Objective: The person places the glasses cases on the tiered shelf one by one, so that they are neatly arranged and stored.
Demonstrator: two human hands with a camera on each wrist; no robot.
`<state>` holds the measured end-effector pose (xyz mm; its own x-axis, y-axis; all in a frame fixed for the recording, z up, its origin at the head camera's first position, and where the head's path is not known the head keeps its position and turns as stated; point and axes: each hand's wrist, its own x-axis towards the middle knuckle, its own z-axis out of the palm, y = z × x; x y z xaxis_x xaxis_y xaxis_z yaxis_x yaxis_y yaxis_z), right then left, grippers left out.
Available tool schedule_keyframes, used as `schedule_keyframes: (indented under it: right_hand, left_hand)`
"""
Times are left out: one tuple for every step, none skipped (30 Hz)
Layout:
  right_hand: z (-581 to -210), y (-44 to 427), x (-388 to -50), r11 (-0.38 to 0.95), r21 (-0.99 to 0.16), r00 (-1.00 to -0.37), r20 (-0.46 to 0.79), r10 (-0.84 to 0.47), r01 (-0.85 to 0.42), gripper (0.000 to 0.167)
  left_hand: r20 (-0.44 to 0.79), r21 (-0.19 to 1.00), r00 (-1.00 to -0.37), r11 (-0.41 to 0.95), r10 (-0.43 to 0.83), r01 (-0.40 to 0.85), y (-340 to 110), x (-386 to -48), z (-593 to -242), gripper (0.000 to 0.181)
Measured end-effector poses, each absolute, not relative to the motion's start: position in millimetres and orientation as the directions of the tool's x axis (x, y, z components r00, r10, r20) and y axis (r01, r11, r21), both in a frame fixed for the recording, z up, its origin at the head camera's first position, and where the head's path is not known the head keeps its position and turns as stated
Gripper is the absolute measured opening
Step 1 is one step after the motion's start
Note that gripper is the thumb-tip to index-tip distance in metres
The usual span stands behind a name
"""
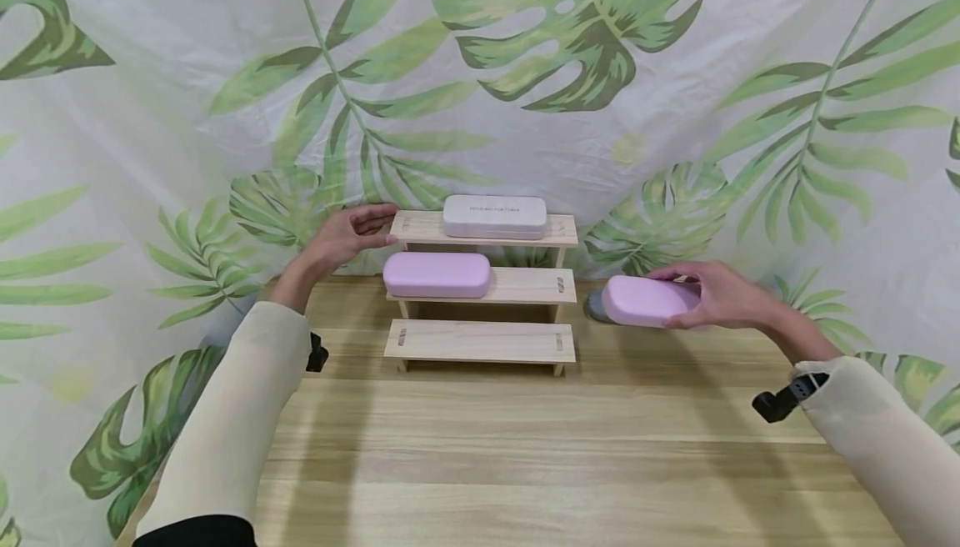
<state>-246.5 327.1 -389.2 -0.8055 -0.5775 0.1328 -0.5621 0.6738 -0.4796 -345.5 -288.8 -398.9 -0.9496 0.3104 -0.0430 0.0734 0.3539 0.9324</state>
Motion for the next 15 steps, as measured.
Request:
schedule_keyframes:
  right_hand:
    - [-389, 325, -248, 0.671, -0.477, -0.803, 0.138, -0.580, -0.568, 0.066]
    - [-389, 322, -249, 0.668, -0.476, -0.800, 0.145, -0.582, -0.572, 0.066]
    - [-389, 320, -250, 0.665, -0.477, -0.799, 0.150, -0.583, -0.575, 0.066]
    - [-389, 318, -251, 0.662, -0.477, -0.796, 0.154, -0.585, -0.578, 0.065]
    - [-389, 315, -252, 0.658, -0.479, -0.795, 0.156, -0.587, -0.580, 0.065]
    - [-389, 314, -253, 0.656, -0.482, -0.794, 0.158, -0.587, -0.581, 0.066]
    - [-389, 311, -254, 0.655, -0.482, -0.793, 0.158, -0.588, -0.582, 0.066]
    - [-389, 309, -255, 0.655, -0.481, -0.792, 0.159, -0.589, -0.583, 0.066]
    - [-389, 307, -256, 0.655, -0.482, -0.792, 0.155, -0.590, -0.582, 0.066]
    - [-388, 305, -258, 0.655, -0.482, -0.792, 0.152, -0.591, -0.582, 0.066]
    - [-388, 303, -259, 0.656, -0.484, -0.793, 0.148, -0.591, -0.579, 0.067]
    - [-388, 301, -260, 0.657, -0.482, -0.793, 0.146, -0.591, -0.579, 0.067]
    - [-388, 299, -261, 0.658, -0.482, -0.793, 0.144, -0.591, -0.578, 0.068]
    - [-388, 297, -262, 0.659, -0.482, -0.794, 0.144, -0.591, -0.578, 0.068]
    - [-388, 295, -263, 0.661, -0.481, -0.795, 0.143, -0.589, -0.576, 0.067]
  left_hand:
    - [-0.042, 0.933, -0.950, 0.352, 0.311, 0.074, -289, -345, -399, 0.064]
    - [-0.039, 0.934, -0.949, 0.349, 0.311, 0.076, -289, -345, -399, 0.064]
    - [-0.038, 0.935, -0.950, 0.346, 0.311, 0.076, -289, -345, -399, 0.064]
    - [-0.036, 0.936, -0.949, 0.344, 0.312, 0.078, -289, -345, -399, 0.064]
    - [-0.035, 0.936, -0.949, 0.343, 0.313, 0.079, -289, -345, -399, 0.064]
    - [-0.034, 0.936, -0.949, 0.342, 0.313, 0.079, -289, -345, -400, 0.064]
    - [-0.033, 0.937, -0.949, 0.341, 0.313, 0.080, -289, -345, -400, 0.064]
    - [-0.033, 0.936, -0.949, 0.342, 0.314, 0.080, -289, -345, -400, 0.064]
    - [-0.034, 0.936, -0.949, 0.344, 0.314, 0.080, -289, -345, -400, 0.065]
    - [-0.034, 0.936, -0.949, 0.343, 0.313, 0.080, -289, -344, -399, 0.065]
    - [-0.034, 0.936, -0.949, 0.342, 0.314, 0.080, -289, -344, -399, 0.065]
    - [-0.034, 0.936, -0.949, 0.342, 0.314, 0.079, -289, -344, -399, 0.066]
    - [-0.035, 0.936, -0.949, 0.342, 0.314, 0.079, -288, -344, -399, 0.066]
    - [-0.036, 0.936, -0.949, 0.342, 0.314, 0.077, -288, -344, -398, 0.066]
    - [-0.037, 0.936, -0.949, 0.342, 0.314, 0.077, -288, -344, -398, 0.066]
